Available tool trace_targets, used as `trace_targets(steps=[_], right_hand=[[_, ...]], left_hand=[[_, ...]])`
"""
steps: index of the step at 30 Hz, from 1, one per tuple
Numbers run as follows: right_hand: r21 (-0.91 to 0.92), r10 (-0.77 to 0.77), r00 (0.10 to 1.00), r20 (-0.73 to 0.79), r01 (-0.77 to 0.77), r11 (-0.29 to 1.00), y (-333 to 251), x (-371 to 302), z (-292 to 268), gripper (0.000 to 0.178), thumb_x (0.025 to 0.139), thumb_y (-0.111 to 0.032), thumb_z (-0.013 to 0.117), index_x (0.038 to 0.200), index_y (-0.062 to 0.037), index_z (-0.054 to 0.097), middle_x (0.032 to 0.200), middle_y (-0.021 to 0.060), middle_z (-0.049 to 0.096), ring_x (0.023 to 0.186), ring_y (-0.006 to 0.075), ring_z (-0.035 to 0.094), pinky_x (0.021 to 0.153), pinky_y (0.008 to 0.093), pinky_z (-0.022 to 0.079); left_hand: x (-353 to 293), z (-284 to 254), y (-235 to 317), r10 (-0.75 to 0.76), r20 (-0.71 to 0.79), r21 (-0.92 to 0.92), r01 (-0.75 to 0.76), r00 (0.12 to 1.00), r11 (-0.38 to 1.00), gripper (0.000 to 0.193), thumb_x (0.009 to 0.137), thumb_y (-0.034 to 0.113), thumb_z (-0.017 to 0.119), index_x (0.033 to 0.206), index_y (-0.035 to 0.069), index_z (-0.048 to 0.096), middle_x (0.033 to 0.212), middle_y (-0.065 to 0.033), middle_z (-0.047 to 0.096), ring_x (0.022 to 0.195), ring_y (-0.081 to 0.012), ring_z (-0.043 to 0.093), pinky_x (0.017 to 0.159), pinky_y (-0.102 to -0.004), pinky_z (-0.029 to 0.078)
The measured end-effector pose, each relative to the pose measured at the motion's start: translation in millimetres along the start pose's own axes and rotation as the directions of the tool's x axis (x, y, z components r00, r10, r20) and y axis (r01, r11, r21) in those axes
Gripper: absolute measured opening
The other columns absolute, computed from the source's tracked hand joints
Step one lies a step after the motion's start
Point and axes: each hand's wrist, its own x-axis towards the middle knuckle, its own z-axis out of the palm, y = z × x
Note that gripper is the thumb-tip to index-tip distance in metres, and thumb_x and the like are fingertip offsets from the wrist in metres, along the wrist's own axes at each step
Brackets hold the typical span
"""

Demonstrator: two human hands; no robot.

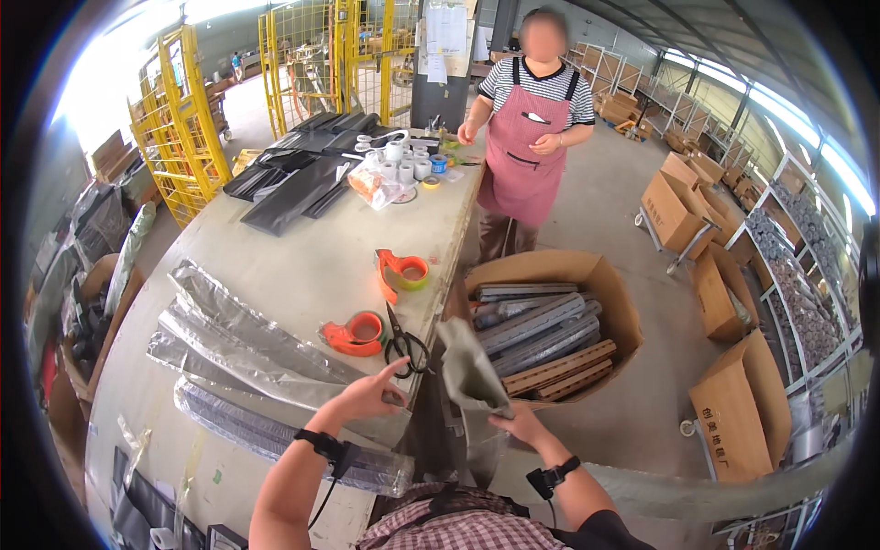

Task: The person wraps a metal component in black plastic, applies a label, and then uses a tape dispenser to seal another metal component in a large silver-colored plastic sheet before cutting the excess with shears.

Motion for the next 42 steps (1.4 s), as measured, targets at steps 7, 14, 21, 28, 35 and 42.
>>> trace_targets(steps=[7,14,21,28,35,42], right_hand=[[-0.337,-0.039,0.999,-0.017,0.031,0.941,-104.7,4.4,5.4,0.024,0.077,-0.021,0.065,0.088,0.0004,0.064,0.067,0.0054,0.061,0.064,0.0105,0.054,0.061,0.0265,0.043],[-0.27,-0.085,0.993,0.085,0.105,0.957,-122.8,16.2,14.5,0.029,0.076,-0.028,0.064,0.091,-0.0021,0.064,0.072,0.0149,0.063,0.07,0.0262,0.061,0.066,0.0327,0.045],[0.152,-0.135,0.76,0.636,0.048,0.987,-127.6,27.7,30.1,0.059,0.075,-0.036,0.069,0.117,0.0002,0.049,0.112,0.011,0.055,0.104,0.0197,0.051,0.088,0.0302,0.039],[0.245,-0.227,0.165,0.96,-0.097,0.965,-36.3,14.2,92.4,0.058,0.073,-0.011,0.058,0.127,-0.0019,0.04,0.119,0.0073,0.05,0.11,0.0164,0.044,0.096,0.0301,0.034],[-0.24,0.194,0.259,0.946,0.162,0.957,-79.3,-4.5,83.7,0.083,0.062,-0.033,0.077,0.127,-0.0012,0.036,0.118,0.0175,0.049,0.112,0.0274,0.046,0.095,0.0341,0.035],[-0.242,0.172,0.339,0.925,0.175,0.954,-17.3,-4.8,114.3,0.077,0.069,-0.041,0.071,0.127,-0.0028,0.037,0.122,0.0176,0.049,0.113,0.0263,0.047,0.095,0.0317,0.036]], left_hand=[[32.3,72.5,-1.7,0.052,-0.164,0.359,0.01,0.985,0.933,0.051,0.068,0.034,0.071,0.112,0.012,0.056,0.084,-0.0083,0.063,0.077,-0.0265,0.059,0.07,-0.036,0.046],[6.2,44.9,63.2,0.233,-0.299,-0.525,-0.363,0.925,0.77,0.073,0.064,0.047,0.075,0.113,-0.001,0.05,0.1,-0.0109,0.06,0.099,-0.0251,0.056,0.086,-0.0374,0.044],[-20.9,28.3,124.1,-0.088,-0.109,-0.994,-0.106,0.99,0.039,0.031,0.091,0.02,0.047,0.113,-0.002,0.046,0.105,-0.0148,0.057,0.104,-0.0326,0.055,0.09,-0.0477,0.044],[-73.7,-79.7,126.0,-0.07,-0.639,-0.768,-0.641,0.766,-0.006,0.023,0.086,0.013,0.051,0.104,-0.001,0.045,0.062,0.0019,0.036,0.055,-0.0097,0.039,0.07,-0.0285,0.043],[-218.6,-141.2,36.5,-0.235,-0.854,-0.509,-0.84,0.464,0.188,0.031,0.092,0.017,0.048,0.116,-0.002,0.047,0.063,0.0035,0.028,0.055,-0.0069,0.029,0.065,-0.0185,0.036],[-314.8,-157.7,-63.1,-0.493,-0.837,-0.399,-0.88,0.236,0.256,0.025,0.093,0.03,0.044,0.083,0.008,0.052,0.057,0.0052,0.031,0.052,-0.0068,0.033,0.072,-0.024,0.042]])
